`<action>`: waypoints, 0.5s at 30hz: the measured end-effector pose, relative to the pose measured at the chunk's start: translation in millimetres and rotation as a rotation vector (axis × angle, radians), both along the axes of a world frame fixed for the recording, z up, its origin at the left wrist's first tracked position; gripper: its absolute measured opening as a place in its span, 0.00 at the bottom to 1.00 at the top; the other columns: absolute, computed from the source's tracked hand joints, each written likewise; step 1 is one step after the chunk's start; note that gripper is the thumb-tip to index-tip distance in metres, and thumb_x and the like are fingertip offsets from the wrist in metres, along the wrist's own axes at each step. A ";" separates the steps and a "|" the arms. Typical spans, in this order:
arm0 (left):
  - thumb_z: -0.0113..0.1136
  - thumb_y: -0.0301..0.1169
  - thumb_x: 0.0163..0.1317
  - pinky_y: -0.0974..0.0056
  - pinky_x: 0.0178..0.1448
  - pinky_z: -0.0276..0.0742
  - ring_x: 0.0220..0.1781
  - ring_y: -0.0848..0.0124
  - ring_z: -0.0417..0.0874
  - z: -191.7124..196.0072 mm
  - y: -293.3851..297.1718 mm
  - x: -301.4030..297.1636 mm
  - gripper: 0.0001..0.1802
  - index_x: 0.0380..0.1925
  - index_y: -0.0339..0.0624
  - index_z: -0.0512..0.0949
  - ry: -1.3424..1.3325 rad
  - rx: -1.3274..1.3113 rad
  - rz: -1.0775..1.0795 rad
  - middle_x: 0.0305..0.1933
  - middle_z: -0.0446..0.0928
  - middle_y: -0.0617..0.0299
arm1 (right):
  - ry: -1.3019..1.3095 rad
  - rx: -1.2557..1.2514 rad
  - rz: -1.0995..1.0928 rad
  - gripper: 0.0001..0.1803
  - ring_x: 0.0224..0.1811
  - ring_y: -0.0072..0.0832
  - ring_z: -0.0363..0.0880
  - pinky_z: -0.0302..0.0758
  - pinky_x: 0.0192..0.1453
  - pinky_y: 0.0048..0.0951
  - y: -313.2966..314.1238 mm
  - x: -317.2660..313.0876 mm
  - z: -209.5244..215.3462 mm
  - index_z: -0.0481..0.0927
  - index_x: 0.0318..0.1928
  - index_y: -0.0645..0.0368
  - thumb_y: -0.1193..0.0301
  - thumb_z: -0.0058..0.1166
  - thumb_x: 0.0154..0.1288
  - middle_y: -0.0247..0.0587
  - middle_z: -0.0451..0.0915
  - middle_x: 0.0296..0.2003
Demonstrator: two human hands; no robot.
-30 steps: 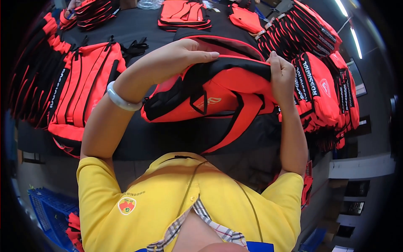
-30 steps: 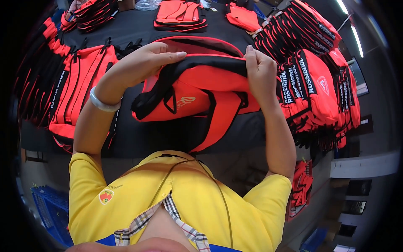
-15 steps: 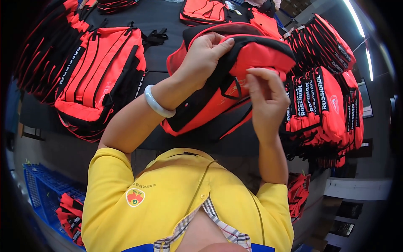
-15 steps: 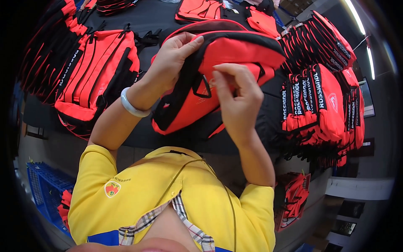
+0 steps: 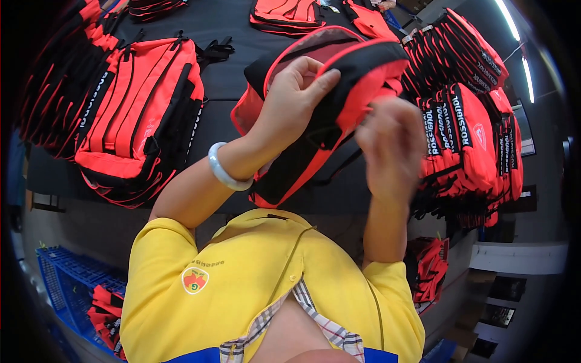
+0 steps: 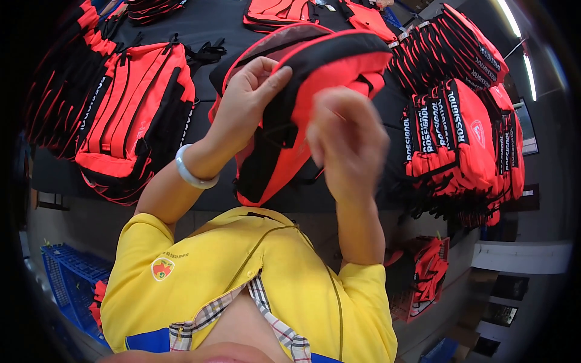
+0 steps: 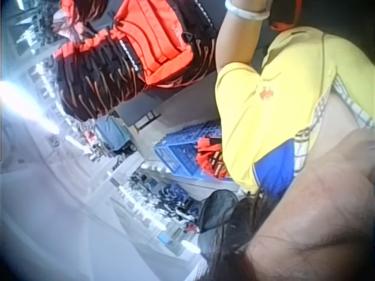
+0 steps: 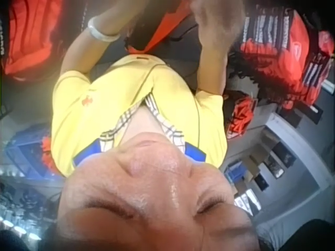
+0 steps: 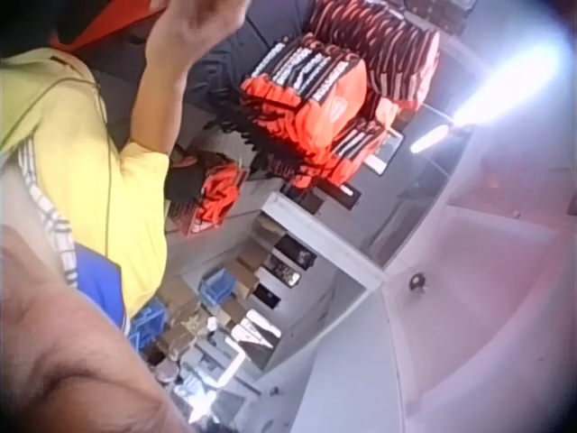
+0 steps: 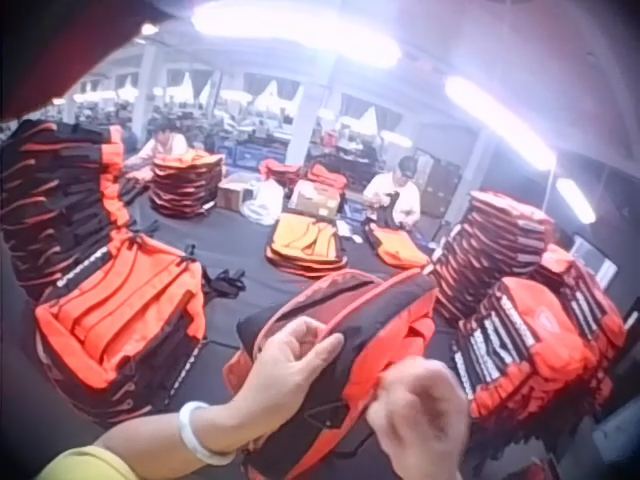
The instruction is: Inspecting and preparing backpacks for packing by checking zippers, straps, and interior compartments.
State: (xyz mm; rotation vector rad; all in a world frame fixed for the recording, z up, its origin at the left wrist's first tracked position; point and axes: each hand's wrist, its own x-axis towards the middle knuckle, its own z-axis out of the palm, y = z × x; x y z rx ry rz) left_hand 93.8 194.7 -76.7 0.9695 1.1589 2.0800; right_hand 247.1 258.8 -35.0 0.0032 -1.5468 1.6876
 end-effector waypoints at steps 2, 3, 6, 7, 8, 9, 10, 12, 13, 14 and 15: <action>0.60 0.38 0.69 0.79 0.32 0.62 0.30 0.89 0.66 6.7 -9.1 -15.7 0.12 0.39 0.40 0.76 0.048 -0.106 -0.110 0.29 0.72 0.75 | 0.236 0.025 0.118 0.05 0.17 0.19 0.70 0.64 0.21 0.21 -12.4 36.8 16.2 0.73 0.39 0.63 0.75 0.54 0.67 0.44 0.75 0.32; 0.58 0.38 0.70 0.80 0.31 0.56 0.29 0.91 0.62 10.2 -15.9 -23.8 0.10 0.39 0.43 0.76 0.103 -0.210 -0.233 0.29 0.68 0.81 | 0.230 0.072 0.303 0.04 0.16 0.20 0.70 0.65 0.22 0.23 -7.8 48.6 15.7 0.72 0.36 0.62 0.75 0.52 0.68 0.43 0.74 0.30; 0.56 0.41 0.71 0.79 0.32 0.56 0.30 0.91 0.60 2.1 -29.5 -49.4 0.12 0.40 0.44 0.75 0.191 -0.329 -0.392 0.29 0.64 0.82 | -0.169 -0.058 0.452 0.07 0.18 0.26 0.73 0.65 0.23 0.25 -10.3 73.9 -13.9 0.71 0.30 0.62 0.75 0.51 0.68 0.41 0.72 0.24; 0.56 0.41 0.71 0.79 0.32 0.56 0.30 0.91 0.60 -4.0 -32.7 -52.6 0.12 0.40 0.44 0.75 0.191 -0.333 -0.390 0.29 0.64 0.82 | -0.273 -0.052 0.450 0.08 0.19 0.28 0.75 0.66 0.23 0.27 -1.9 81.8 -49.8 0.71 0.30 0.62 0.74 0.53 0.67 0.42 0.73 0.24; 0.55 0.40 0.72 0.79 0.33 0.57 0.31 0.91 0.60 -11.0 -35.1 -53.8 0.11 0.40 0.45 0.74 0.207 -0.296 -0.366 0.30 0.64 0.81 | -0.375 -0.047 0.445 0.09 0.21 0.31 0.76 0.68 0.23 0.30 5.0 89.3 -85.2 0.72 0.30 0.63 0.74 0.55 0.66 0.44 0.74 0.23; 0.54 0.40 0.72 0.80 0.34 0.57 0.32 0.91 0.61 -16.2 -36.7 -54.9 0.11 0.40 0.45 0.73 0.222 -0.261 -0.342 0.30 0.64 0.81 | -0.687 0.257 0.340 0.08 0.24 0.32 0.79 0.71 0.26 0.32 -0.5 90.9 -100.8 0.72 0.33 0.64 0.73 0.57 0.65 0.45 0.76 0.25; 0.54 0.40 0.72 0.80 0.34 0.57 0.32 0.91 0.61 -17.4 -38.6 -55.0 0.11 0.40 0.45 0.73 0.222 -0.268 -0.339 0.30 0.64 0.81 | -0.989 0.568 0.221 0.09 0.27 0.33 0.81 0.73 0.28 0.34 -9.0 91.9 -112.1 0.72 0.35 0.64 0.72 0.59 0.64 0.47 0.77 0.26; 0.52 0.38 0.74 0.80 0.37 0.61 0.34 0.90 0.63 -17.3 -43.8 -55.5 0.09 0.40 0.44 0.72 0.270 -0.191 -0.193 0.33 0.66 0.79 | -1.055 0.633 0.200 0.12 0.33 0.34 0.84 0.78 0.35 0.34 -14.3 93.5 -126.7 0.72 0.42 0.63 0.73 0.60 0.62 0.50 0.81 0.34; 0.51 0.37 0.74 0.81 0.40 0.64 0.35 0.89 0.66 -22.8 -41.5 -57.2 0.10 0.40 0.43 0.72 0.245 -0.134 -0.111 0.33 0.68 0.78 | -1.062 0.539 0.090 0.14 0.35 0.35 0.85 0.78 0.36 0.33 -12.6 94.1 -132.7 0.72 0.45 0.63 0.73 0.61 0.62 0.50 0.81 0.38; 0.51 0.37 0.74 0.81 0.40 0.64 0.35 0.89 0.66 -20.0 -42.9 -57.5 0.10 0.40 0.43 0.72 0.254 -0.142 -0.100 0.33 0.68 0.78 | -1.063 0.446 -0.017 0.16 0.37 0.35 0.86 0.79 0.38 0.31 -8.7 95.1 -141.5 0.72 0.48 0.62 0.73 0.61 0.62 0.50 0.81 0.41; 0.52 0.38 0.74 0.79 0.41 0.66 0.36 0.88 0.68 -12.9 -41.4 -58.0 0.12 0.40 0.40 0.73 0.188 -0.091 -0.018 0.34 0.71 0.75 | -1.011 0.407 -0.121 0.29 0.46 0.36 0.84 0.80 0.42 0.30 1.3 91.2 -151.4 0.66 0.62 0.59 0.72 0.61 0.63 0.51 0.75 0.57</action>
